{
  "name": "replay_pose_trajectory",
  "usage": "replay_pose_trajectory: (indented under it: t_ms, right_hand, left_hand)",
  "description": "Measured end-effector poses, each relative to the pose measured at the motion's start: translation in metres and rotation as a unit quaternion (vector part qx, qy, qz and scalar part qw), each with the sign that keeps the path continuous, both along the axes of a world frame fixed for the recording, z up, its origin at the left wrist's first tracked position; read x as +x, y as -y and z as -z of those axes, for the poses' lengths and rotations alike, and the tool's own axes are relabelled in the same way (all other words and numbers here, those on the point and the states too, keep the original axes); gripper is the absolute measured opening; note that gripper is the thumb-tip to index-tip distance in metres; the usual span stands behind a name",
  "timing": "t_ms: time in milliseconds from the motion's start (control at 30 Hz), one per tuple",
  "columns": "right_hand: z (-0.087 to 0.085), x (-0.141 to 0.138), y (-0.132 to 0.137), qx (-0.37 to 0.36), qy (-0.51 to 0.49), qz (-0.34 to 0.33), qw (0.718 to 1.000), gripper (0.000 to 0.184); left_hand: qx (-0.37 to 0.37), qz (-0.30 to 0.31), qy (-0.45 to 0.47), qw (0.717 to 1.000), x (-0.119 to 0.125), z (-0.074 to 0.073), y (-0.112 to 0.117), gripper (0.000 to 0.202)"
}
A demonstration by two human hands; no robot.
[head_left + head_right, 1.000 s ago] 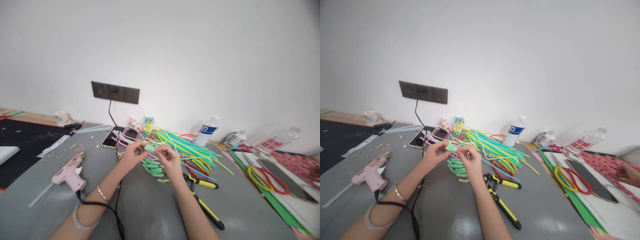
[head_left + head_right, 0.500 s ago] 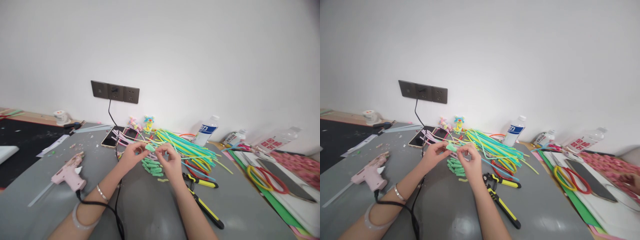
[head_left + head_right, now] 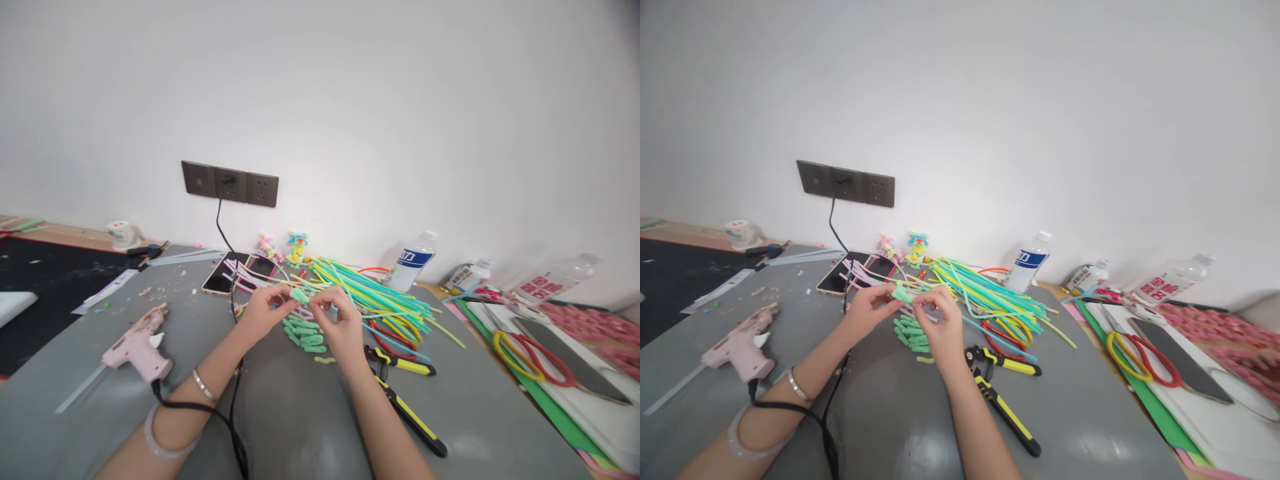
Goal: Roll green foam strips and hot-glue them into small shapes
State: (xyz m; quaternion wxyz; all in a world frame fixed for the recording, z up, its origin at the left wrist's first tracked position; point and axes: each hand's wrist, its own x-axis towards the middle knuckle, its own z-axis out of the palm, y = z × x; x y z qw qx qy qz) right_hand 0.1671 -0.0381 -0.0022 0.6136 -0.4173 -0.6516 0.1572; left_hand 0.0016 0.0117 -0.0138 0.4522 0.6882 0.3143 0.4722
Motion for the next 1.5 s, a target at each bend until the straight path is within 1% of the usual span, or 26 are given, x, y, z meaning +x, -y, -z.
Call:
replay_pose_trajectory:
  t_ms: [300,900,1200,1367,1500]
  right_hand:
    - [0.0022,0.0005,-0.0002,-0.001,0.001,-0.005,1.0,0.012]
    - [0.0047,-0.0003,-0.0012,0.005,-0.001,-0.01,1.0,0.012]
    - [0.005,-0.0015,-0.0008,0.006,0.0,-0.01,1.0,0.01]
    - [0.0066,-0.0019,-0.0021,0.007,-0.003,-0.017,1.0,0.009]
    - [0.0076,-0.0011,-0.0036,0.009,-0.02,-0.025,0.999,0.007]
  left_hand:
    - [0.017,0.006,0.009,1.0,0.0009,-0.003,0.0013,0.021]
    - [0.042,0.007,0.008,0.999,0.0005,0.0027,-0.0001,0.015]
    - [0.12,-0.019,-0.016,0.993,-0.0012,0.0012,-0.0002,0.01]
    - [0.132,-0.018,-0.025,0.991,-0.0017,-0.002,0.0012,0.012]
    - [0.139,-0.022,-0.035,0.989,-0.002,-0.0011,0.0005,0.01]
